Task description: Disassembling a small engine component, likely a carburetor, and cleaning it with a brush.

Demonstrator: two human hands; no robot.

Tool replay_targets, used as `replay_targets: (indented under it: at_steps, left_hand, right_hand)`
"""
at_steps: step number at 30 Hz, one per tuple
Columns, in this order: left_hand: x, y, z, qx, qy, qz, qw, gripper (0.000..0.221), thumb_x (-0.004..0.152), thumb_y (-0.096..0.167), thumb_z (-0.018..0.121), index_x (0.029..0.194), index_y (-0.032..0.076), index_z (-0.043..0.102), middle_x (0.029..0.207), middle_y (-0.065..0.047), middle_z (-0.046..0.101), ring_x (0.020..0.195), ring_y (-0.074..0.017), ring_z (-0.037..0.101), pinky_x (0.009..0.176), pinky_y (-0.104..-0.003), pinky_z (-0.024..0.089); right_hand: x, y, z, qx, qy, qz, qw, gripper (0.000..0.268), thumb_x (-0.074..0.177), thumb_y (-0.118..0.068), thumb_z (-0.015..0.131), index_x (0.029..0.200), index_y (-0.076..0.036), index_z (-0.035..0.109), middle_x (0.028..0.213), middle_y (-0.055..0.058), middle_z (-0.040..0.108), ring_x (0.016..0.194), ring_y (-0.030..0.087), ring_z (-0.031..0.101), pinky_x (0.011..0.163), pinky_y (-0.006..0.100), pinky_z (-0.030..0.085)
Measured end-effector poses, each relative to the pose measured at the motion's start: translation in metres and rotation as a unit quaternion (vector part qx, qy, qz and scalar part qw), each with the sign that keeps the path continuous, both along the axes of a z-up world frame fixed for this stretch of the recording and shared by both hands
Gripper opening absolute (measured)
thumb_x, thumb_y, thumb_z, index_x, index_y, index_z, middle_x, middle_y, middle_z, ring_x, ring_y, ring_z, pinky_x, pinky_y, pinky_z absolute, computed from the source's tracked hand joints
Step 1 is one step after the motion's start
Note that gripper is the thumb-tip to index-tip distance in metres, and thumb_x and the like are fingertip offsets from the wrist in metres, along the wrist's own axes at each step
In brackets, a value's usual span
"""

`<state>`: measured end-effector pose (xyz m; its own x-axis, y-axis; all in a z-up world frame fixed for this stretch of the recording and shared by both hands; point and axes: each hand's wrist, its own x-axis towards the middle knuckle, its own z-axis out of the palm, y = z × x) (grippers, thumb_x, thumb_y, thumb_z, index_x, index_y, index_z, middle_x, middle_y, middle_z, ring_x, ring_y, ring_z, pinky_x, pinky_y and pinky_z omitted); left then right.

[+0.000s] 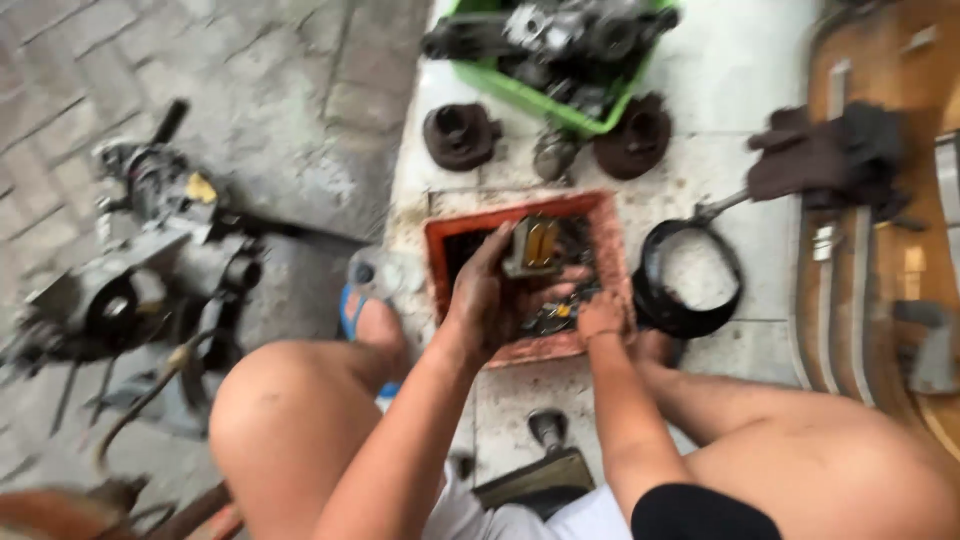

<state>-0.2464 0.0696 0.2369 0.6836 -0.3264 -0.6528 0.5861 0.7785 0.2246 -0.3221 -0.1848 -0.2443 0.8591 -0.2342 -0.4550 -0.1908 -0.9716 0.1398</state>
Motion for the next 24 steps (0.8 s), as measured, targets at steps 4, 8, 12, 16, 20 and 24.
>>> replay_targets:
  at_steps: [4,8,12,16,20,24]
  left_hand:
    - [-0.004,0.014,0.044,0.019,-0.039,0.0,0.999,0.041,0.101,0.035,0.057,0.129,0.005,0.055,0.116,-0.028,0.063,0.102,-0.0582,0.066,0.085,-0.062,0.061]
    - [0.004,0.021,0.057,0.051,-0.095,-0.062,0.992,0.058,0.099,0.048,0.055,0.127,-0.001,0.062,0.114,-0.035,0.066,0.095,-0.0516,0.071,0.08,-0.054,0.064]
    - [0.025,0.012,0.086,0.041,-0.084,-0.045,0.995,0.06,0.096,0.055,0.057,0.119,0.0,0.067,0.1,-0.03,0.072,0.077,-0.0454,0.074,0.063,-0.047,0.066]
    - [0.037,0.006,0.065,0.012,-0.116,-0.062,0.991,0.062,0.094,0.064,0.056,0.11,0.004,0.065,0.095,-0.03,0.073,0.078,-0.0441,0.075,0.058,-0.044,0.065]
    - [0.036,0.018,0.075,0.023,-0.095,-0.044,0.994,0.069,0.093,0.065,0.052,0.113,0.0,0.064,0.101,-0.03,0.074,0.073,-0.0401,0.075,0.056,-0.039,0.063]
    - [0.037,0.035,0.073,0.023,-0.095,-0.006,0.995,0.065,0.093,0.063,0.055,0.118,0.004,0.06,0.099,-0.033,0.073,0.071,-0.0422,0.075,0.051,-0.039,0.063]
  right_hand:
    - [0.004,0.02,0.116,-0.006,0.024,0.145,0.989,0.043,0.101,-0.034,0.04,0.112,-0.013,0.075,0.129,0.018,0.06,0.125,0.041,0.046,0.1,0.052,0.04]
    - [0.005,0.014,0.112,0.01,-0.026,0.156,0.987,0.038,0.1,-0.035,0.044,0.11,-0.017,0.076,0.106,0.013,0.069,0.122,0.036,0.054,0.093,0.049,0.047]
    - [0.027,0.017,0.133,0.04,0.176,0.123,0.976,0.068,0.096,-0.048,0.048,0.155,-0.014,0.047,0.17,0.012,0.031,0.161,0.035,-0.01,0.131,0.051,-0.008]
    - [0.059,0.051,0.266,0.097,0.101,0.102,0.985,0.057,0.088,-0.049,0.059,0.136,-0.017,0.06,0.144,0.01,0.05,0.141,0.034,0.023,0.118,0.048,0.019]
    - [0.083,0.088,0.413,0.231,-0.008,0.076,0.97,0.044,0.075,-0.048,0.077,0.108,-0.019,0.078,0.108,0.009,0.077,0.11,0.034,0.072,0.096,0.046,0.059]
    - [0.078,0.094,0.512,0.363,-0.1,0.023,0.926,0.043,0.063,-0.03,0.091,0.101,-0.015,0.078,0.098,0.015,0.075,0.101,0.039,0.072,0.085,0.048,0.06]
